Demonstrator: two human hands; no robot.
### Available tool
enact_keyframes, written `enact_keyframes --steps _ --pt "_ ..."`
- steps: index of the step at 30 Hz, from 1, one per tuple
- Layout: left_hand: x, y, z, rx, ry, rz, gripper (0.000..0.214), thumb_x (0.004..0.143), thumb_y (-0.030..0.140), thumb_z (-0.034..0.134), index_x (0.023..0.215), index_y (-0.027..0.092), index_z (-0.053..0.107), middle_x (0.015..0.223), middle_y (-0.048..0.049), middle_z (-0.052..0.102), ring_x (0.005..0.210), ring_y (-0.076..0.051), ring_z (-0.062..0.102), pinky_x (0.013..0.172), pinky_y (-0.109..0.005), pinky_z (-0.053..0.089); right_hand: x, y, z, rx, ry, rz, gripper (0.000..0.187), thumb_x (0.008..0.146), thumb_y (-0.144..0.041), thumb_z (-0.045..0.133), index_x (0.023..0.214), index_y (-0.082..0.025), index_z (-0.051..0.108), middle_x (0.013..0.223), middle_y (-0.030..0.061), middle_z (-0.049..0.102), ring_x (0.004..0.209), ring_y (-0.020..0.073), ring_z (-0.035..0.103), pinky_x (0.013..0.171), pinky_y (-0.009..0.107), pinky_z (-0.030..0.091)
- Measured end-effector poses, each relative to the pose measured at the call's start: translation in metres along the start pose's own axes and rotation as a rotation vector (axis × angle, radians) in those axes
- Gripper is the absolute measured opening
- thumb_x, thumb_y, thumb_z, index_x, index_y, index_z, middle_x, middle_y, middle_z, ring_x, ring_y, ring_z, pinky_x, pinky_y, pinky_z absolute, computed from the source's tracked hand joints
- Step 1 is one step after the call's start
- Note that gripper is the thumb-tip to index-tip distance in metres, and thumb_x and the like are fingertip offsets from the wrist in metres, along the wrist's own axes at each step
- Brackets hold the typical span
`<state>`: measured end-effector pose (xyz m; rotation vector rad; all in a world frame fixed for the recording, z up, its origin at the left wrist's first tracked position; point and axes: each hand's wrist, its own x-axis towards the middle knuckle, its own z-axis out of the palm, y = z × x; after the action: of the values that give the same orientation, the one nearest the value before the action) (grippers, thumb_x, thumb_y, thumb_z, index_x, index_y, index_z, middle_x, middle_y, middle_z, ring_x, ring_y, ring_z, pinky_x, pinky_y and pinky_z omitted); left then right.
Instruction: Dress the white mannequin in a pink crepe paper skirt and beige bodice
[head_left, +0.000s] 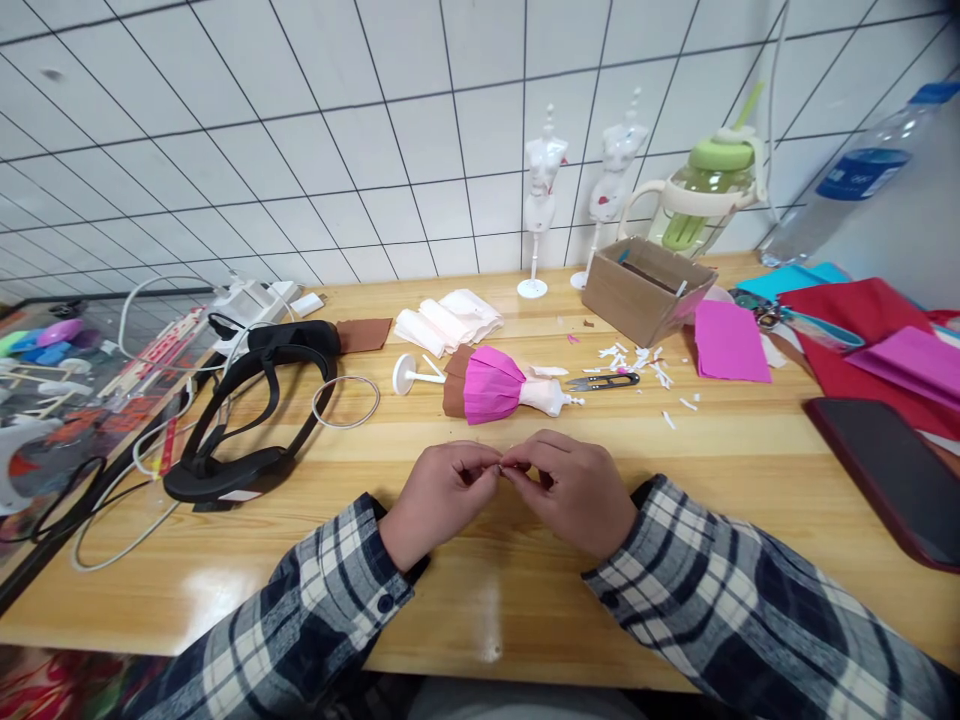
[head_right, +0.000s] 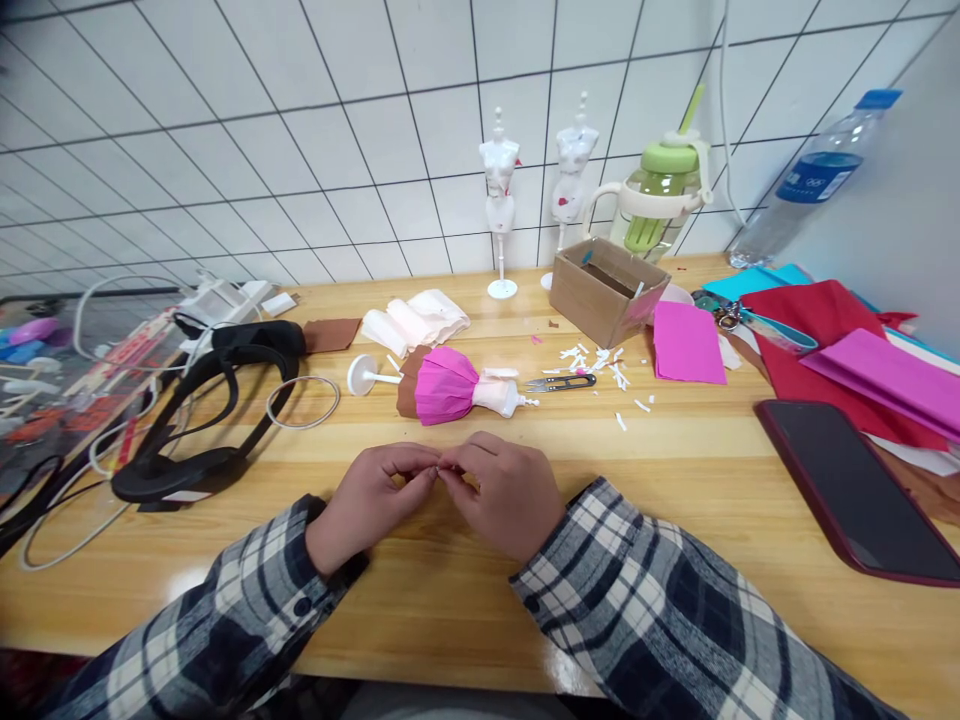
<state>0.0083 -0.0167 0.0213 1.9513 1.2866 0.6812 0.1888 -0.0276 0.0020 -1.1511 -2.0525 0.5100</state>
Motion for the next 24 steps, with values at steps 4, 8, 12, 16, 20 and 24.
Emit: enact_keyframes --steps 4,8,12,16,20,24 --pt "-0.0014 -0.0001 0.0010 0.043 -0.005 -0.037 0.020 0.078 0.018 0.057 0.080 0.017 0.077 0.079 -0.0031 0.077 0.067 -0.014 0.067 0.061 -0.021 0.049 0.0018 -0.0015 -0.0003 -0.009 0.015 0.023 0.009 0.084 -0.020 0.061 0.086 -0.021 0.069 0.082 0.0007 0.070 0.068 0.0124 0.061 0.061 0.024 0.043" --pt "-0.0029 -0.0010 0.0011 0.032 0.001 -0.026 0.021 0.078 0.017 0.056 0.080 0.017 0.077 0.081 -0.0034 0.077 0.067 -0.013 0.067 0.061 -0.020 0.049 0.0052 -0.0023 0.0017 0.127 0.014 0.153 0.007 0.079 -0.018 0.063 0.080 -0.021 0.069 0.071 -0.0013 0.068 0.057 0.0105 0.056 0.055 0.023 0.043" --pt "-0.0019 -0.0016 0.0002 0.014 0.010 -0.020 0.021 0.078 0.016 0.056 0.082 0.017 0.077 0.084 -0.0042 0.078 0.069 -0.014 0.068 0.062 -0.021 0.050 0.0076 -0.0008 0.0024 0.237 0.015 0.219 0.007 0.077 -0.018 0.065 0.076 -0.021 0.071 0.068 -0.0015 0.068 0.054 0.0104 0.054 0.052 0.022 0.043" --pt "-0.0008 -0.0001 -0.0025 -0.040 0.007 0.022 0.020 0.082 0.019 0.057 0.084 0.017 0.077 0.090 -0.0056 0.078 0.080 -0.017 0.071 0.072 -0.024 0.053 0.0086 -0.0002 0.0010 0.290 0.028 0.238 0.008 0.079 -0.020 0.065 0.078 -0.020 0.073 0.069 -0.0002 0.070 0.056 0.0108 0.056 0.052 0.022 0.044" --pt "-0.0021 0.0011 -0.0035 -0.101 0.004 0.064 0.020 0.086 0.025 0.058 0.088 0.016 0.076 0.093 -0.0072 0.077 0.084 -0.017 0.070 0.077 -0.025 0.053 0.0084 -0.0022 0.0007 0.332 0.049 0.280 0.008 0.078 -0.019 0.065 0.079 -0.019 0.073 0.069 -0.0003 0.070 0.055 0.0104 0.056 0.051 0.021 0.044" --pt "-0.0027 0.0003 -0.0012 -0.091 0.051 0.053 0.020 0.085 0.024 0.059 0.079 0.015 0.075 0.087 -0.0069 0.077 0.078 -0.016 0.070 0.072 -0.023 0.054 0.0066 -0.0036 0.0008 0.340 0.055 0.258 0.009 0.079 -0.017 0.065 0.081 -0.019 0.073 0.072 0.0001 0.070 0.058 0.0109 0.057 0.053 0.021 0.045"
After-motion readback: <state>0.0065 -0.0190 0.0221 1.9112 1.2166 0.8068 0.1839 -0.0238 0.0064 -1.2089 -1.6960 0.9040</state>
